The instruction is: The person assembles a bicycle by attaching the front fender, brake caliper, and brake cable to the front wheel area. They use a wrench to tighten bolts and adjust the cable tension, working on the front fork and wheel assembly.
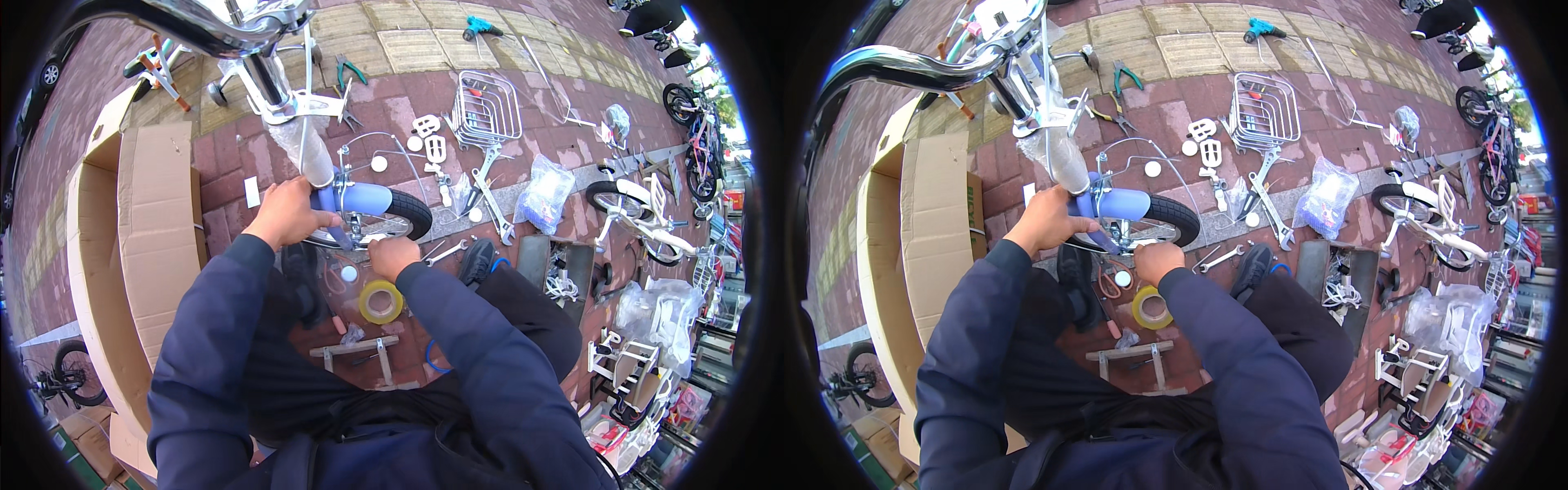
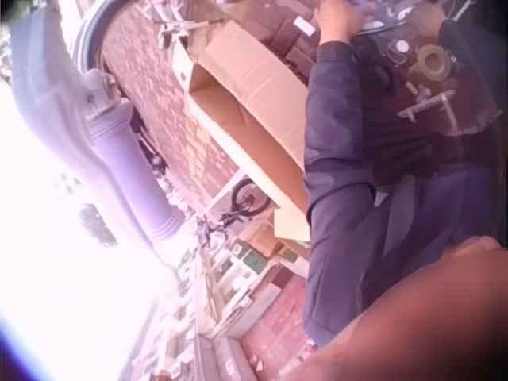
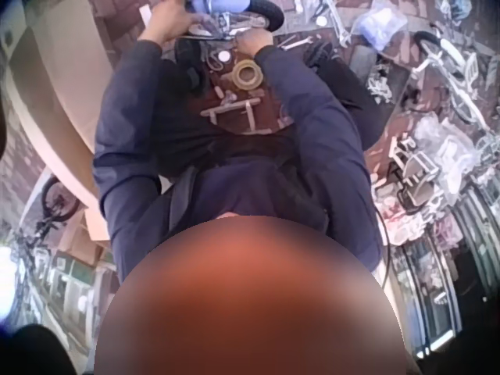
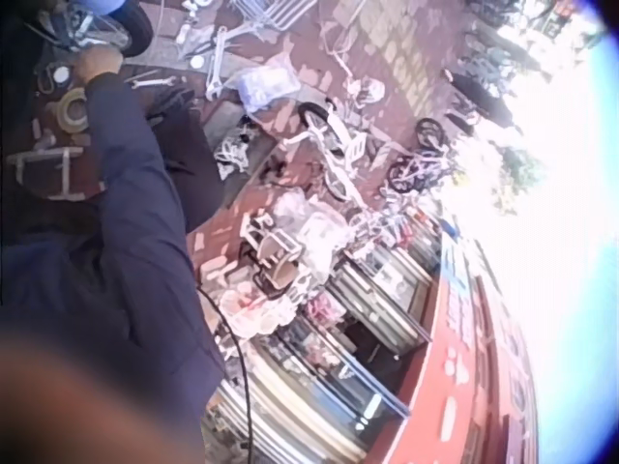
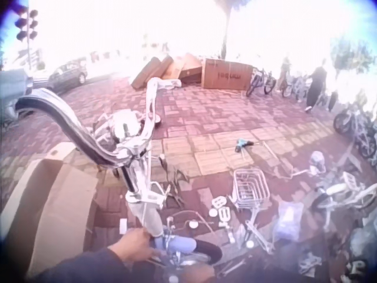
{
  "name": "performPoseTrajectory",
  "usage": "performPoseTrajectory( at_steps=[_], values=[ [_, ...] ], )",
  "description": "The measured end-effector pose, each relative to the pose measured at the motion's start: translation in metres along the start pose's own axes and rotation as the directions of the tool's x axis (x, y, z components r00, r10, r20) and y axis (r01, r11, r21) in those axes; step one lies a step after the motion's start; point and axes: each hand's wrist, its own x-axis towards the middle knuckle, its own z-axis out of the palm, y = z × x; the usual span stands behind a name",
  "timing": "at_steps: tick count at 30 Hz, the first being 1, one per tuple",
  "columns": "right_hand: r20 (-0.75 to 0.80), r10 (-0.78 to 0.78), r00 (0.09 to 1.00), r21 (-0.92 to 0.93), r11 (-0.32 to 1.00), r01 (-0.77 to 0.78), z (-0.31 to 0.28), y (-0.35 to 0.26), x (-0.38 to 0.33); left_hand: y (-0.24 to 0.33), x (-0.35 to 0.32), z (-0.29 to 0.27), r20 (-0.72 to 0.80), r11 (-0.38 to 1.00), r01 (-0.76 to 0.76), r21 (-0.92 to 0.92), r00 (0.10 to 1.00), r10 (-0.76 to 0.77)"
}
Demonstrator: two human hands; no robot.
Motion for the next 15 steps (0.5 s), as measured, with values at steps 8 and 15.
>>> performPoseTrajectory(
  at_steps=[8,15],
  values=[
    [0.022,0.038,0.999,0.308,0.951,-0.043,0.039,0.02,-0.002,0.005,0.001,0.006,-0.038,0.998,-0.025,0.065,0.999,0.028],
    [0.021,0.021,1.0,0.312,0.95,-0.026,0.068,0.047,-0.031,0.019,-0.027,0.059,-0.528,0.995,0.049,-0.09,0.845,-0.089]
  ],
)
